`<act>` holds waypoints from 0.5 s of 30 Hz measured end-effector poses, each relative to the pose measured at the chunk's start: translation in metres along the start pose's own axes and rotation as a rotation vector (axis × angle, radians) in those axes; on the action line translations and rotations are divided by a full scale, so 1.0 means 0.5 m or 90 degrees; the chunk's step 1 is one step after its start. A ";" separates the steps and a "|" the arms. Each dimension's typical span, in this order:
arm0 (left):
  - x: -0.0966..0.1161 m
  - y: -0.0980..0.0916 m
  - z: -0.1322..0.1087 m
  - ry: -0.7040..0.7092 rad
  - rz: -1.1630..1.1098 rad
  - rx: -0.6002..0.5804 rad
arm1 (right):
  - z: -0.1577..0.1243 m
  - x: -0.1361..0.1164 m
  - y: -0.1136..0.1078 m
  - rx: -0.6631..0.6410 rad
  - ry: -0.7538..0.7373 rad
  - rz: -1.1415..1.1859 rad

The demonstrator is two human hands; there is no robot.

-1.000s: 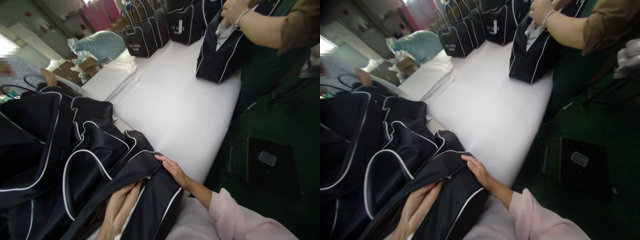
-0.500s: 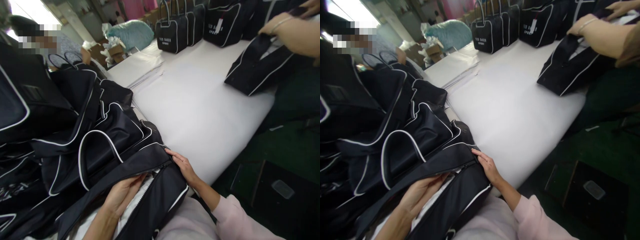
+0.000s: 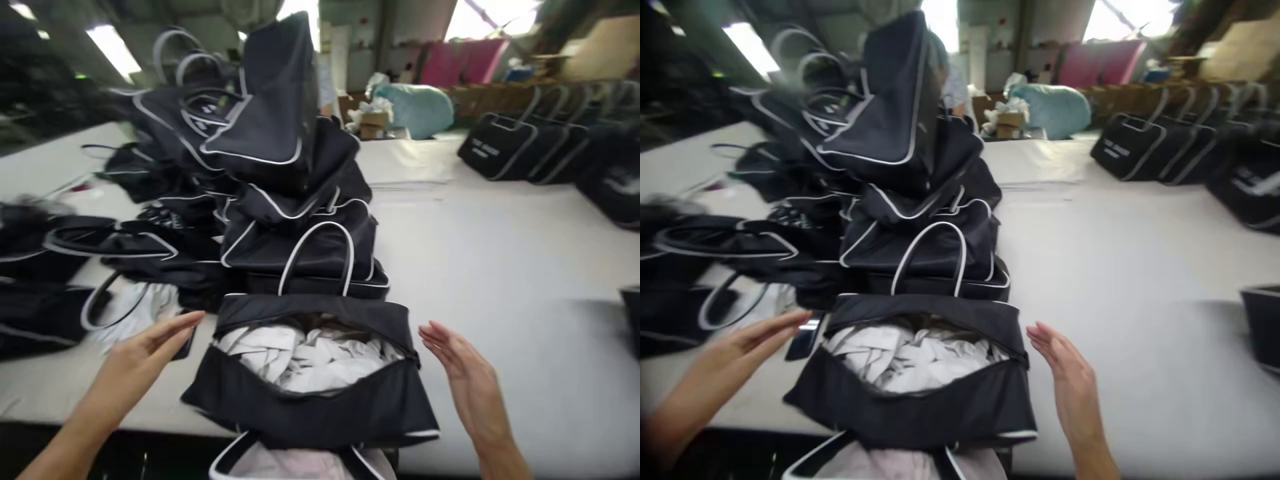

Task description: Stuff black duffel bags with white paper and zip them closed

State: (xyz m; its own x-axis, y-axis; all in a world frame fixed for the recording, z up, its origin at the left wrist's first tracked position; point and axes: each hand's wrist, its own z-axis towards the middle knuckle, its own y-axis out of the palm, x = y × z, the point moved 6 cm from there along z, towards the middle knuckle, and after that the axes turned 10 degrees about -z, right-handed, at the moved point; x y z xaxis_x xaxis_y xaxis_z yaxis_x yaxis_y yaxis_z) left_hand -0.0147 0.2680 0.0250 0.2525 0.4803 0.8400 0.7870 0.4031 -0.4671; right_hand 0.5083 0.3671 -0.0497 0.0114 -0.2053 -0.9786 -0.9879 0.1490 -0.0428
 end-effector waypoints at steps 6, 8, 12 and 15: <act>-0.167 0.003 -0.015 0.021 -0.113 0.143 | 0.016 -0.167 0.168 -0.231 -0.172 -0.284; -0.218 0.047 -0.028 -0.028 -0.251 0.119 | -0.028 -0.216 0.295 -0.407 -0.219 -0.382; -0.280 0.105 -0.050 -0.138 -0.567 0.143 | -0.167 -0.212 0.562 -0.805 -0.099 -0.424; -0.309 0.121 -0.054 -0.168 -0.630 0.119 | -0.217 -0.144 0.688 -0.865 0.023 -0.451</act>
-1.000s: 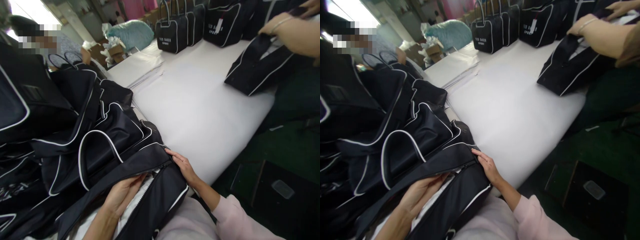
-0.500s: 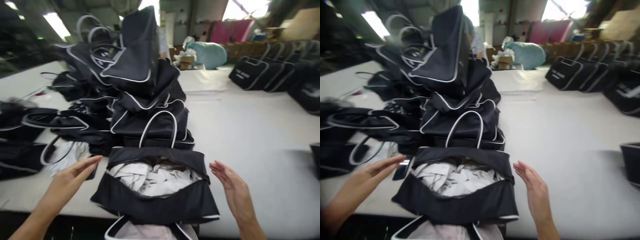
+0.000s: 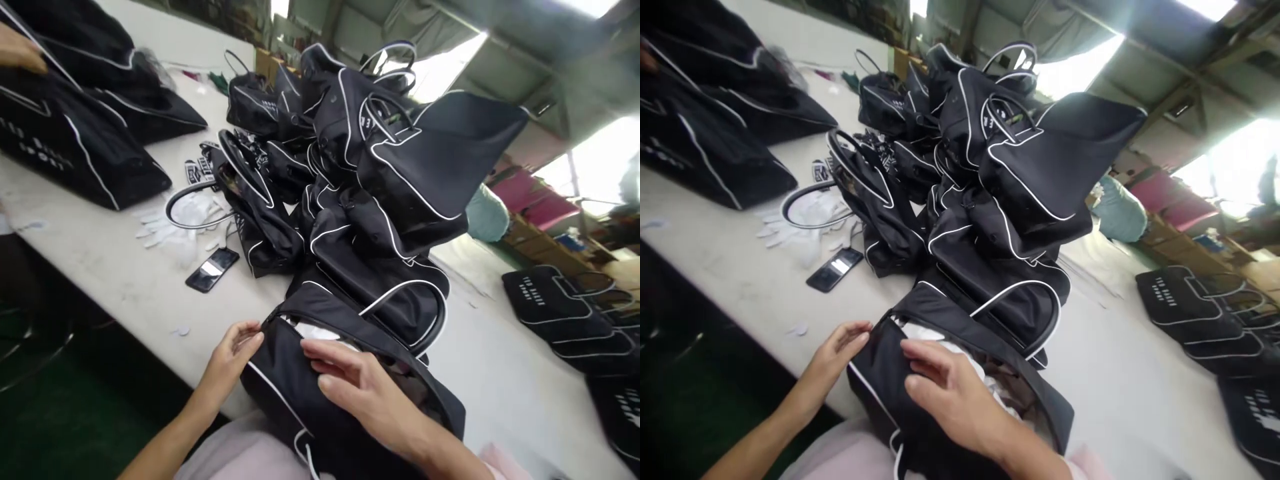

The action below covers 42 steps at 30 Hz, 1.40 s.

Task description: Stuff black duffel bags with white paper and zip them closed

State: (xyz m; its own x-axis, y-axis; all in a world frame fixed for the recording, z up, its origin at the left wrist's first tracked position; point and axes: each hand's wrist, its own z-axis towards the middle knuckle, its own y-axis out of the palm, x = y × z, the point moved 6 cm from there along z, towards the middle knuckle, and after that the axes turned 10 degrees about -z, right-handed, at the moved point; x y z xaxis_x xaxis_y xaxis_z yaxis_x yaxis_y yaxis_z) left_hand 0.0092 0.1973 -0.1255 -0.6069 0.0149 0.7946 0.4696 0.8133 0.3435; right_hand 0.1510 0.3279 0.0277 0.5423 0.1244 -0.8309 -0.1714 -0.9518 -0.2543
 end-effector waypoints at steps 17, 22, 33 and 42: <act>-0.052 -0.021 0.001 0.054 -0.040 -0.193 | 0.186 0.014 0.051 -0.089 0.281 -0.074; -0.043 0.012 -0.020 0.201 0.067 -0.183 | 0.208 0.040 0.079 -0.177 0.327 -0.035; -0.068 0.001 -0.005 0.112 0.007 -0.214 | 0.199 0.091 0.068 -0.178 0.423 0.195; -0.072 0.001 -0.007 0.101 -0.021 -0.178 | 0.183 0.069 0.107 -0.308 0.439 0.152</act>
State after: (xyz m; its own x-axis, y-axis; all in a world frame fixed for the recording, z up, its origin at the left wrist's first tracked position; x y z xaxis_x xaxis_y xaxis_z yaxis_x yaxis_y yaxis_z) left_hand 0.0338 0.1952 -0.1523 -0.5273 -0.1183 0.8414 0.6229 0.6197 0.4775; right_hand 0.0853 0.3072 -0.0598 0.9399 -0.1425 -0.3104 -0.0617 -0.9647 0.2560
